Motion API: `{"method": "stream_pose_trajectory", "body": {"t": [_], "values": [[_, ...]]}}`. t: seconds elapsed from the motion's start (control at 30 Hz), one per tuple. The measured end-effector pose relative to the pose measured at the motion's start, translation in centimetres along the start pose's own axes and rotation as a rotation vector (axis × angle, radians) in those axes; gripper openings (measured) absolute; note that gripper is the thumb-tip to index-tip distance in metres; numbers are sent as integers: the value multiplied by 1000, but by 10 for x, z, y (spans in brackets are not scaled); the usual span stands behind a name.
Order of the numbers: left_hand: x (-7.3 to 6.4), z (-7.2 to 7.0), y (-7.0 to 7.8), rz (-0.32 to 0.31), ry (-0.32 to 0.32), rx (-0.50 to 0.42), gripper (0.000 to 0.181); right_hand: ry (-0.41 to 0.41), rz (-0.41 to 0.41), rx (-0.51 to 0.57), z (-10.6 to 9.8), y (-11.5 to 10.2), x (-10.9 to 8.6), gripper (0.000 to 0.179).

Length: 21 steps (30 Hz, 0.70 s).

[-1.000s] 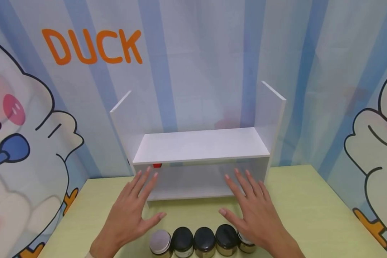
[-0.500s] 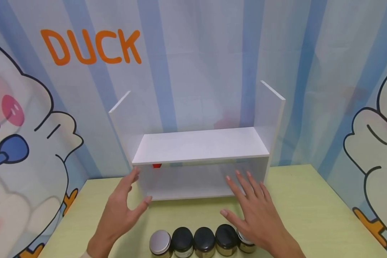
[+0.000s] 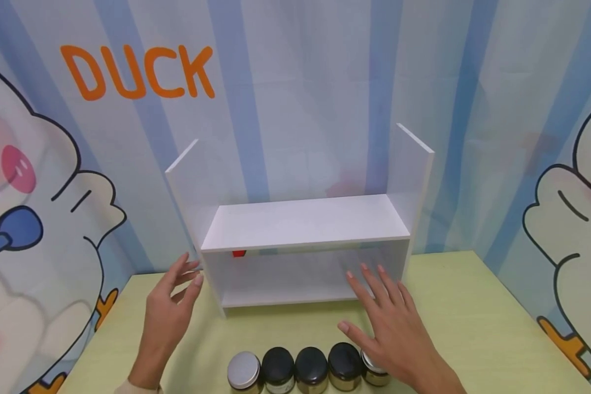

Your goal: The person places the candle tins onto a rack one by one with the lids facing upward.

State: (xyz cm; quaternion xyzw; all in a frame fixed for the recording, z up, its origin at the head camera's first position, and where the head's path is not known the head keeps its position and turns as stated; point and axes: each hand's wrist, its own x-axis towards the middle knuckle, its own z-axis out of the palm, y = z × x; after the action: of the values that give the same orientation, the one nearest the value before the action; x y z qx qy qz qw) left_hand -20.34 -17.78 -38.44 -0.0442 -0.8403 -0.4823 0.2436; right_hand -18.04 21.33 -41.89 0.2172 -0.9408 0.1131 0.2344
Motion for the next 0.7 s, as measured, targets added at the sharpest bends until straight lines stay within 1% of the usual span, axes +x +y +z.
{"method": "stream_pose_trajectory", "body": {"t": [0.07, 0.17, 0.43, 0.53, 0.7], "values": [[1, 0, -1, -34, 3, -14, 63, -3, 3, 5, 0, 0, -1, 81], [4, 2, -6, -66, 9, -33, 61, -12, 7, 9, 1, 1, -2, 81], [11, 8, -20, -131, 28, -62, 59, -47, 30, 28, 2, 1, -2, 81], [15, 10, -23, -155, 34, -75, 59, -50, 36, 32, 2, 1, -3, 81], [22, 14, -25, -181, 24, -101, 59, -43, 40, 37, 1, 1, -5, 81]]}}
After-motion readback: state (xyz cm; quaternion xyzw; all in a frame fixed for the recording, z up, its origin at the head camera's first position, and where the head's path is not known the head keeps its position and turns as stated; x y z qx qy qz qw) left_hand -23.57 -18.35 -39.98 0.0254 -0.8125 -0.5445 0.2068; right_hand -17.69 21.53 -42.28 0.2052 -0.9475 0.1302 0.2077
